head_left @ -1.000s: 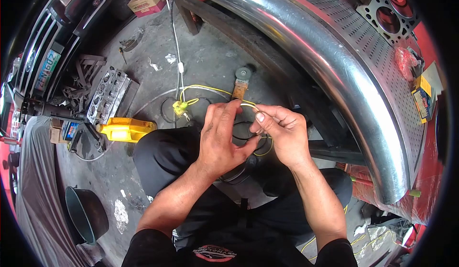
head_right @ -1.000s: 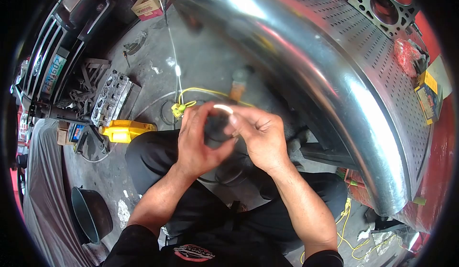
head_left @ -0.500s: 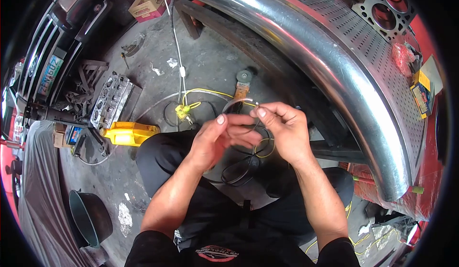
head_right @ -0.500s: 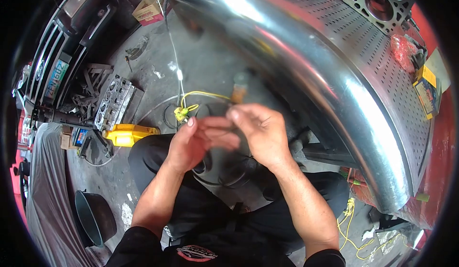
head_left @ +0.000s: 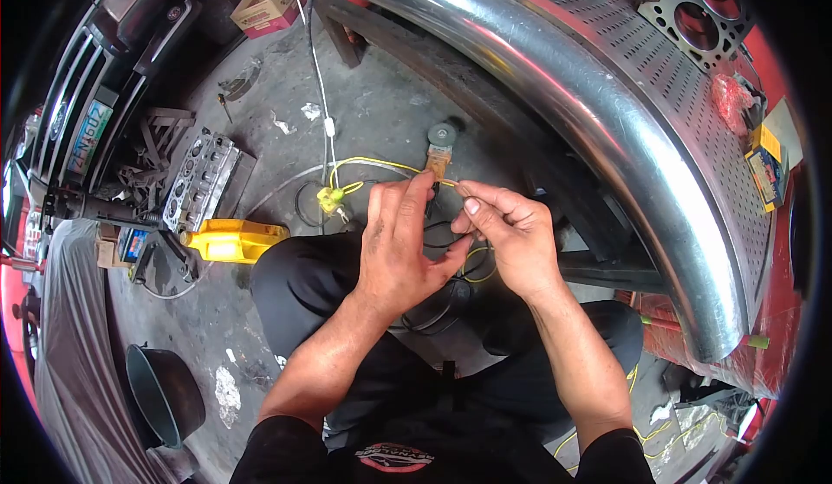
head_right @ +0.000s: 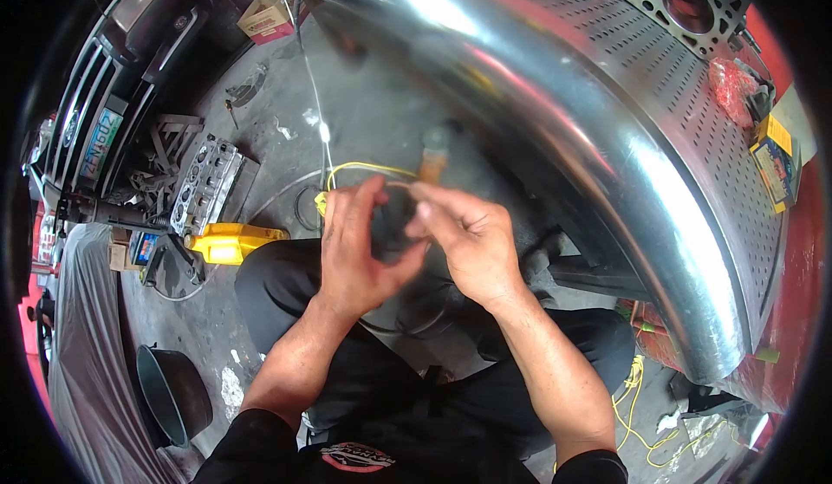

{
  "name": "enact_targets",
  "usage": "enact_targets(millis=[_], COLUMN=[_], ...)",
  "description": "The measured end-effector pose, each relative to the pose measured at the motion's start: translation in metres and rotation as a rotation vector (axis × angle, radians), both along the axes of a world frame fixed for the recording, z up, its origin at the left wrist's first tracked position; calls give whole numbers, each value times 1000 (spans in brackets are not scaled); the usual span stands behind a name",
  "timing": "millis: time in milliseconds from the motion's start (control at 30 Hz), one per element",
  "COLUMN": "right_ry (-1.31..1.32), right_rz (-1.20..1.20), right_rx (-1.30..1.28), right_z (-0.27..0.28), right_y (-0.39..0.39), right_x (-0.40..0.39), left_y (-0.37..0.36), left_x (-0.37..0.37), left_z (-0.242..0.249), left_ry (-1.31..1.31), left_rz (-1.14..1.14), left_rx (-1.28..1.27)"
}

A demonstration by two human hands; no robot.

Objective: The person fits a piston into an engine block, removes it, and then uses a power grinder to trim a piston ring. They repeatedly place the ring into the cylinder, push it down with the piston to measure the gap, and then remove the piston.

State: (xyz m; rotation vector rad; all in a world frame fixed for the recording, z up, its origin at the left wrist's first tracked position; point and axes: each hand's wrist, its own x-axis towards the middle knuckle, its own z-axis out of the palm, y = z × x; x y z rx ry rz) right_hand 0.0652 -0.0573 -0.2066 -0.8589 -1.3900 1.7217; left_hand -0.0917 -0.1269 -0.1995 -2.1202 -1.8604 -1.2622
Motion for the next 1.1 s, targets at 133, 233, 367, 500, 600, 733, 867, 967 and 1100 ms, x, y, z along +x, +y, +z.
enact_targets(millis=[133, 233, 367, 500, 600, 733, 867, 967, 1100], right_ry=[49, 35, 17, 9, 8, 16, 11, 11, 13], right_rz=[18, 24, 36, 37, 35, 39, 47, 45, 44], right_rx=[-33, -22, -4, 3, -10, -19, -23, -19, -25], right_z=[-3, -3, -3, -3, -4, -2, -3, -3, -2], right_y=[0, 0, 1, 1, 1, 1, 1, 1, 0], right_x=[1, 1, 1, 1, 1, 1, 1, 1, 1], left_y=[0, 0, 0, 1, 1, 1, 1, 1, 1], left_x=[0, 1, 1, 0, 0, 0, 0, 0, 0], left_z=[-2, -3, -4, -6, -6, -5, -4, -4, -5], left_ry=[-7, -15, -17, 2, -4, -1, 4, 6, 7], left_rz=[-1, -4, -7, -12, -9, -11, -10, -11, -15], left_rx=[-3, 4, 19, 39, 9, 8, -1, 3, 18])
